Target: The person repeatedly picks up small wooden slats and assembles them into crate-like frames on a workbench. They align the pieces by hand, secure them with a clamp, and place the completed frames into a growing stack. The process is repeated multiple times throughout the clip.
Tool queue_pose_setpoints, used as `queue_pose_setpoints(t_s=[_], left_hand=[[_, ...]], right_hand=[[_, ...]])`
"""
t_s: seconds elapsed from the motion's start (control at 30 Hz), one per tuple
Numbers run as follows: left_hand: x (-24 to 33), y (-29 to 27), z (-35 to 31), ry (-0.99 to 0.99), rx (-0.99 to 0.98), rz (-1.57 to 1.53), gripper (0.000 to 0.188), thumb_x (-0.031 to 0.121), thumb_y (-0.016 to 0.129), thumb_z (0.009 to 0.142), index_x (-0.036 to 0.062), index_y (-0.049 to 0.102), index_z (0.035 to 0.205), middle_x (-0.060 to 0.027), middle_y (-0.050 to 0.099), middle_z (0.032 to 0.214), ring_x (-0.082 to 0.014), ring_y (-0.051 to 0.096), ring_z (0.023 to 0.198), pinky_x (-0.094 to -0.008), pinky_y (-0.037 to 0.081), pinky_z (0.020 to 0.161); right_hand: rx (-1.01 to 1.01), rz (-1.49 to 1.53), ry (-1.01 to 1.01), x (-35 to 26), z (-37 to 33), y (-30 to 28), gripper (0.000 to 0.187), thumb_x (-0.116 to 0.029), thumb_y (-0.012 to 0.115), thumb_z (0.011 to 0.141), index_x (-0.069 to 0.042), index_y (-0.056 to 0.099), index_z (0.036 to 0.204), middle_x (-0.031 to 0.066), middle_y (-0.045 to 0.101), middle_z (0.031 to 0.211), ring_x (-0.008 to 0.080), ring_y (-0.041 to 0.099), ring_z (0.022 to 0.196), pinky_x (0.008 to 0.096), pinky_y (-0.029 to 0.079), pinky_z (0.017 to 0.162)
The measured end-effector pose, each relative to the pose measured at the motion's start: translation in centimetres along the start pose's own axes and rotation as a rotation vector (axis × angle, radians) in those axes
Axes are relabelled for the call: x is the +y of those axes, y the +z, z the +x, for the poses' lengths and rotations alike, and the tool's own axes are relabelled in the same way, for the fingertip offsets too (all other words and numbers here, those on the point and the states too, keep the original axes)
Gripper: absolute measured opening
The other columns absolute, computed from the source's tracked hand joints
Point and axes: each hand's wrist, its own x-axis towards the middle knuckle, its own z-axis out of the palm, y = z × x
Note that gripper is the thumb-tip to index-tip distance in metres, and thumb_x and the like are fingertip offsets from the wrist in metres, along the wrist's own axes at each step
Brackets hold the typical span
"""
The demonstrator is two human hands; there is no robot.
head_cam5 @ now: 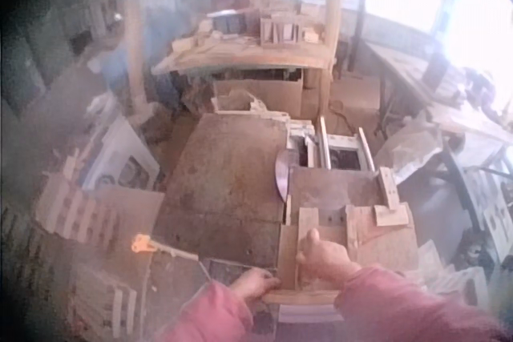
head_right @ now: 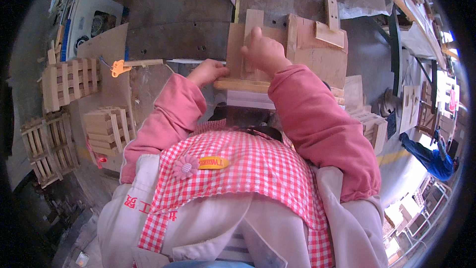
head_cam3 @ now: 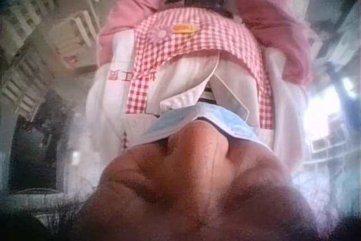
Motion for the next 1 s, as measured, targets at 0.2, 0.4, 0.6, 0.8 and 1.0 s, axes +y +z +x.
queue_pose_setpoints(t_s=[0.2, 0.4, 0.6, 0.8, 1.0], left_hand=[[2.0, 0.0, -1.7, 0.025, 0.180, 0.263, 0.029, 0.030, 0.066, 0.084, 0.0008, 0.069, 0.083, -0.0101, 0.065, 0.071, -0.0209, 0.060, 0.066, -0.0376, 0.046, 0.064], [4.1, 4.9, -6.5, 0.755, 0.494, 0.585, 0.037, 0.030, 0.073, 0.073, 0.0097, 0.062, 0.103, -0.0089, 0.060, 0.103, -0.0282, 0.055, 0.105, -0.0434, 0.039, 0.094], [4.0, 8.8, -7.0, 0.963, 0.281, 0.718, 0.075, 0.030, 0.081, 0.063, 0.0072, 0.049, 0.127, -0.0106, 0.046, 0.127, -0.0291, 0.042, 0.123, -0.0450, 0.033, 0.104], [3.9, 9.1, -6.5, 0.900, 0.269, 0.792, 0.083, 0.032, 0.084, 0.061, 0.0070, 0.046, 0.131, -0.0101, 0.044, 0.130, -0.0275, 0.038, 0.128, -0.0450, 0.032, 0.105], [4.1, 9.1, -6.2, 0.879, 0.309, 0.795, 0.085, 0.033, 0.083, 0.062, 0.0066, 0.046, 0.133, -0.0104, 0.044, 0.133, -0.0270, 0.040, 0.127, -0.0444, 0.033, 0.104]], right_hand=[[-0.012, -0.010, 0.000, -0.1, 0.2, 0.0, 0.051, -0.040, 0.060, 0.086, -0.002, 0.041, 0.114, 0.0267, 0.068, 0.089, 0.0428, 0.067, 0.087, 0.0499, 0.051, 0.077], [-0.029, -0.029, -0.031, 0.4, 0.5, 0.2, 0.051, -0.039, 0.058, 0.086, -0.001, 0.040, 0.115, 0.0271, 0.067, 0.089, 0.0433, 0.067, 0.086, 0.0504, 0.052, 0.076], [-0.048, -0.060, -0.035, 0.5, 0.5, 0.2, 0.053, -0.040, 0.056, 0.088, -0.001, 0.037, 0.118, 0.0282, 0.067, 0.087, 0.0442, 0.066, 0.083, 0.0509, 0.052, 0.074], [-0.038, -0.035, -0.027, 0.4, 0.4, -0.3, 0.046, -0.036, 0.057, 0.086, 0.000, 0.042, 0.111, 0.0262, 0.068, 0.088, 0.0432, 0.067, 0.086, 0.0497, 0.052, 0.077], [-0.010, -0.051, -0.039, 0.3, 0.5, -0.3, 0.044, -0.034, 0.055, 0.087, 0.001, 0.042, 0.111, 0.0260, 0.068, 0.086, 0.0428, 0.067, 0.084, 0.0498, 0.052, 0.075]])
